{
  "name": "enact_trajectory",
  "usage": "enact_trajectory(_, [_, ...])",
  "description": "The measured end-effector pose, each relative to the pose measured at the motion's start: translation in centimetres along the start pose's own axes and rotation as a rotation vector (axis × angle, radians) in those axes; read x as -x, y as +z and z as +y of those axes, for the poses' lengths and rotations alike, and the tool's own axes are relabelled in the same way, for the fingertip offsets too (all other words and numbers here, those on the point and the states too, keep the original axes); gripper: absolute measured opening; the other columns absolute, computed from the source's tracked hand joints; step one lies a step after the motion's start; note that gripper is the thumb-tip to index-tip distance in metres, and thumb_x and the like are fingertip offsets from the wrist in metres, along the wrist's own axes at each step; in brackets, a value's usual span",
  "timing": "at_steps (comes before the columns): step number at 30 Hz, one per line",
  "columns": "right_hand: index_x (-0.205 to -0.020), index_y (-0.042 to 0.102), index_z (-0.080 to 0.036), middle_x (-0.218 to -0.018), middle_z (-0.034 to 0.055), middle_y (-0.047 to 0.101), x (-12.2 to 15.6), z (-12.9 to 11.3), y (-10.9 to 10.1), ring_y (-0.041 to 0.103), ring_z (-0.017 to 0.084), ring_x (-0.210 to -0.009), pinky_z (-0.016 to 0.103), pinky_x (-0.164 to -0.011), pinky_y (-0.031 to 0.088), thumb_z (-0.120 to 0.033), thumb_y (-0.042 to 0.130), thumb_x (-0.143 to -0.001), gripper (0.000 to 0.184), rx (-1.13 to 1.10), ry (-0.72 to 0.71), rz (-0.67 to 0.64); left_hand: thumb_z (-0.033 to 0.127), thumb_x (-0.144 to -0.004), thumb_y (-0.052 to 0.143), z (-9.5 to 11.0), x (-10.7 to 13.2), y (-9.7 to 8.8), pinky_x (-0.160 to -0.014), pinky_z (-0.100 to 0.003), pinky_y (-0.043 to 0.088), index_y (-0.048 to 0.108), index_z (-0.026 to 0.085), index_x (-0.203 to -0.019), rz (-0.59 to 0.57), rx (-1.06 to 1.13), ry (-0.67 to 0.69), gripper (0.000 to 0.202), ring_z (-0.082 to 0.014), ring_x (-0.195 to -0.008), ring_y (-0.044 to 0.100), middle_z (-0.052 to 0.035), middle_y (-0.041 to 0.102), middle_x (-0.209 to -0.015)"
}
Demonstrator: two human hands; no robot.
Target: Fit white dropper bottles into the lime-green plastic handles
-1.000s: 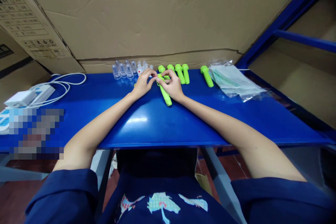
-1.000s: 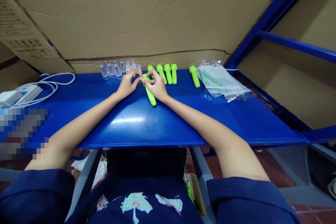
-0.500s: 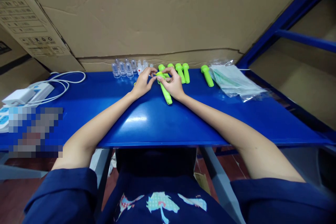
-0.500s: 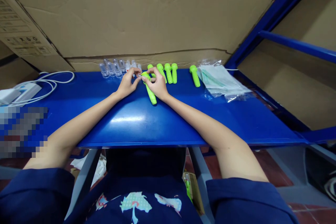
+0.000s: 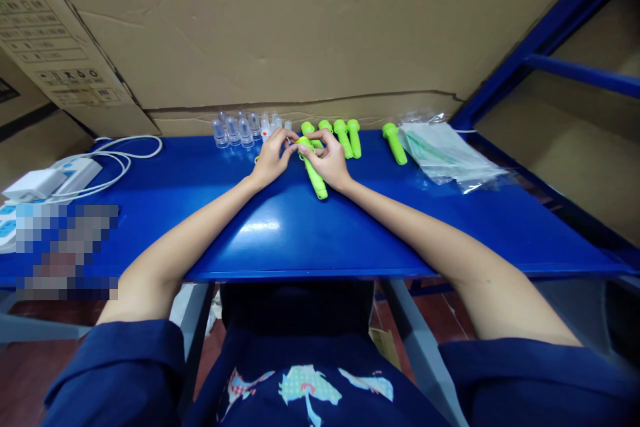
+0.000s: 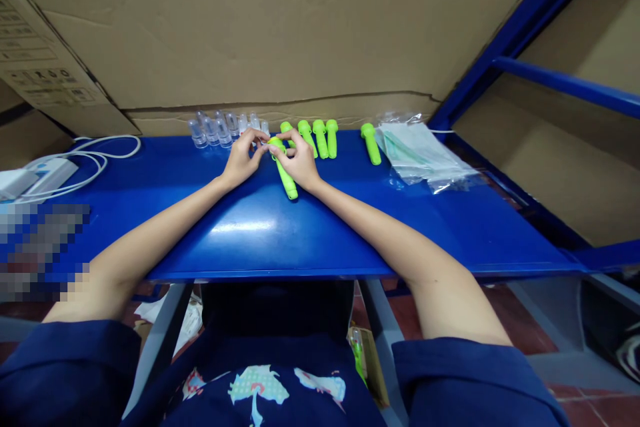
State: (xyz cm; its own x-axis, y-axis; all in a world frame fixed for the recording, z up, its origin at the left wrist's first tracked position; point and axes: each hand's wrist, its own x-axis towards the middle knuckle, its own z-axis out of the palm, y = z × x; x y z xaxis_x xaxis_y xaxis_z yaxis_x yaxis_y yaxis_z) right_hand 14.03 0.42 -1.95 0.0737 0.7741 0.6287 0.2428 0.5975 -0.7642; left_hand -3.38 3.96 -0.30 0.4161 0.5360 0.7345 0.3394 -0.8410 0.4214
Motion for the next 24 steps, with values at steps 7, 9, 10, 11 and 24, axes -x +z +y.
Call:
enact_trajectory(7, [-0.1,0.06,-0.022,-0.103,0.0072,0.068,0.1,-0.3,0.1,0.074,0.021,-0.086,0.039,-0.074,0.069,-0.079,0.072,-0.077,0.062,-0.028,-0.024,-0.008,0.017,-0.096,0.061,0.0,-0.1,-0.1,-0.083,-0.033,0.054,0.062,0.018,-0.102,0.014,0.007,-0.001,0.006,-0.017,-0.086,0.065,-0.0064,0.07,-0.1])
enact_trajectory(9, [-0.093,0.059,-0.022,-0.103,0.0074,0.069,0.0,-0.2,0.2,0.074,0.021,-0.089,0.038,-0.074,0.069,-0.079,0.073,-0.076,0.061,-0.03,-0.029,0.0,0.017,-0.095,0.062,0.0,0.0,0.0,-0.079,-0.03,0.052,0.063,0.017,-0.1,0.033,0.026,-0.014,0.005,-0.0161,-0.084,0.064,-0.0057,0.07,-0.099])
enact_trajectory(10, [-0.09,0.059,-0.022,-0.103,0.0077,0.069,0.0,-0.1,0.2,0.074,0.022,-0.092,0.037,-0.075,0.068,-0.079,0.073,-0.075,0.061,-0.028,-0.029,0.005,0.017,-0.095,0.063,0.1,0.0,0.1,-0.076,-0.029,0.051,0.063,0.017,-0.1,0.039,0.038,-0.033,0.005,-0.0156,-0.083,0.064,-0.0053,0.071,-0.097])
enact_trajectory(11, [-0.089,0.059,-0.022,-0.104,0.008,0.07,-0.1,0.0,0.1,0.073,0.022,-0.095,0.036,-0.075,0.068,-0.08,0.073,-0.074,0.061,-0.025,-0.027,0.008,0.018,-0.095,0.063,0.2,0.1,0.2,-0.073,-0.028,0.05,0.063,0.017,-0.1,0.04,0.051,-0.056,0.005,-0.0151,-0.082,0.064,-0.0048,0.071,-0.096])
enact_trajectory(24, [-0.085,0.062,-0.022,-0.104,0.0079,0.071,0.1,-0.6,0.3,0.073,0.022,-0.095,0.039,-0.077,0.068,-0.082,0.074,-0.071,0.063,-0.057,-0.002,-0.015,0.026,-0.095,0.061,0.1,-0.9,-1.5,-0.085,-0.037,0.053,0.062,0.02,-0.092,-0.046,0.008,0.053,0.007,-0.0218,-0.093,0.064,-0.0076,0.068,-0.097])
